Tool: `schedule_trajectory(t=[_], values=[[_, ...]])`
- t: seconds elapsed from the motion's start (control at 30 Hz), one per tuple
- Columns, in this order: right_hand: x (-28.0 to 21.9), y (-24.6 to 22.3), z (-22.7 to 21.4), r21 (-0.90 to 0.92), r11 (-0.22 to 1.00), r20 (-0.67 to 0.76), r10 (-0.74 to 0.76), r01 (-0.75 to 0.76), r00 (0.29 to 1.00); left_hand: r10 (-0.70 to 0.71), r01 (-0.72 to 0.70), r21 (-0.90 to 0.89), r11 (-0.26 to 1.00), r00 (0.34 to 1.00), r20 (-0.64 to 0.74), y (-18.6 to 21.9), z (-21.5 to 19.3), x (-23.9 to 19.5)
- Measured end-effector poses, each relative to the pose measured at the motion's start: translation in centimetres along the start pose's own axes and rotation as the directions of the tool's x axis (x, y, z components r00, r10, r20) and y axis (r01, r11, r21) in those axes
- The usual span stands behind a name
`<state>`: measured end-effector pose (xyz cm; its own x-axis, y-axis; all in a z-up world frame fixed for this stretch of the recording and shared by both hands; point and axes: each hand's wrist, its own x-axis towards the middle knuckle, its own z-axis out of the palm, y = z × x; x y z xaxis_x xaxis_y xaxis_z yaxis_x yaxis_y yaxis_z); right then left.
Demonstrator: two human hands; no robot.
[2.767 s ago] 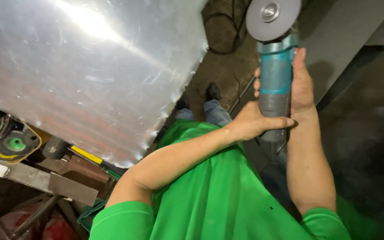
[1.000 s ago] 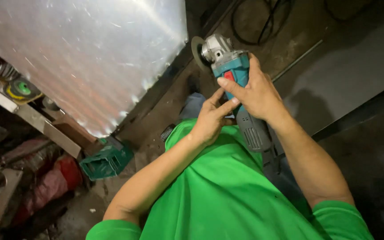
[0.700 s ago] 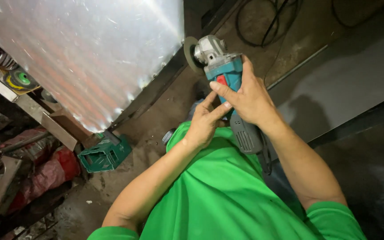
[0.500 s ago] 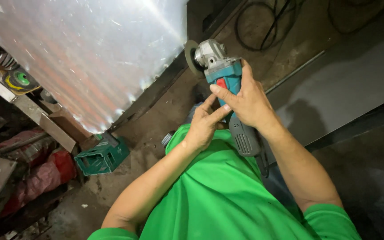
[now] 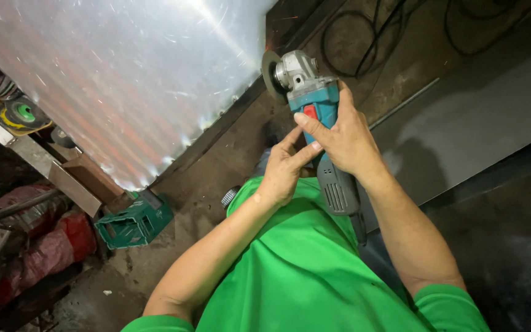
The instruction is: Grinding the edges of a metal sheet and then welding a seam.
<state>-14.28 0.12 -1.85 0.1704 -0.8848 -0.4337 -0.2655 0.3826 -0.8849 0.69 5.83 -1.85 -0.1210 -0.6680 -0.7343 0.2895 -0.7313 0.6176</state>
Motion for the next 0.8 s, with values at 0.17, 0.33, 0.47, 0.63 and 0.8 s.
schedule_trajectory(t=[0.17,0.33,0.47,0.63,0.8], values=[[1.1,0.8,0.0,-0.03,0.998,-0.022,-0.058,0.058,0.998,0.039,-0.039,0.013,0.999,0.999,-0.003,-0.6,-0.6,1.2],[1.9,-0.4,-0.5,0.016,0.999,-0.02,-0.045,0.046,0.999,0.056,-0.056,0.032,0.998,0.998,-0.01,0.5,-0.2,1.7],[2.6,-1.1,-0.8,-0.039,0.999,-0.026,-0.019,0.018,0.999,0.025,-0.025,-0.02,0.999,1.0,-0.002,2.0,0.4,1.8],[3.3,-0.5,-0.8,0.011,0.997,-0.025,-0.072,0.073,0.997,0.046,-0.046,0.031,0.998,0.999,0.006,2.8,0.5,2.1],[3.8,-0.6,-0.7,0.044,0.992,-0.039,-0.115,0.117,0.993,0.046,-0.046,0.044,0.998,0.999,-0.001,3.7,0.8,2.0]])
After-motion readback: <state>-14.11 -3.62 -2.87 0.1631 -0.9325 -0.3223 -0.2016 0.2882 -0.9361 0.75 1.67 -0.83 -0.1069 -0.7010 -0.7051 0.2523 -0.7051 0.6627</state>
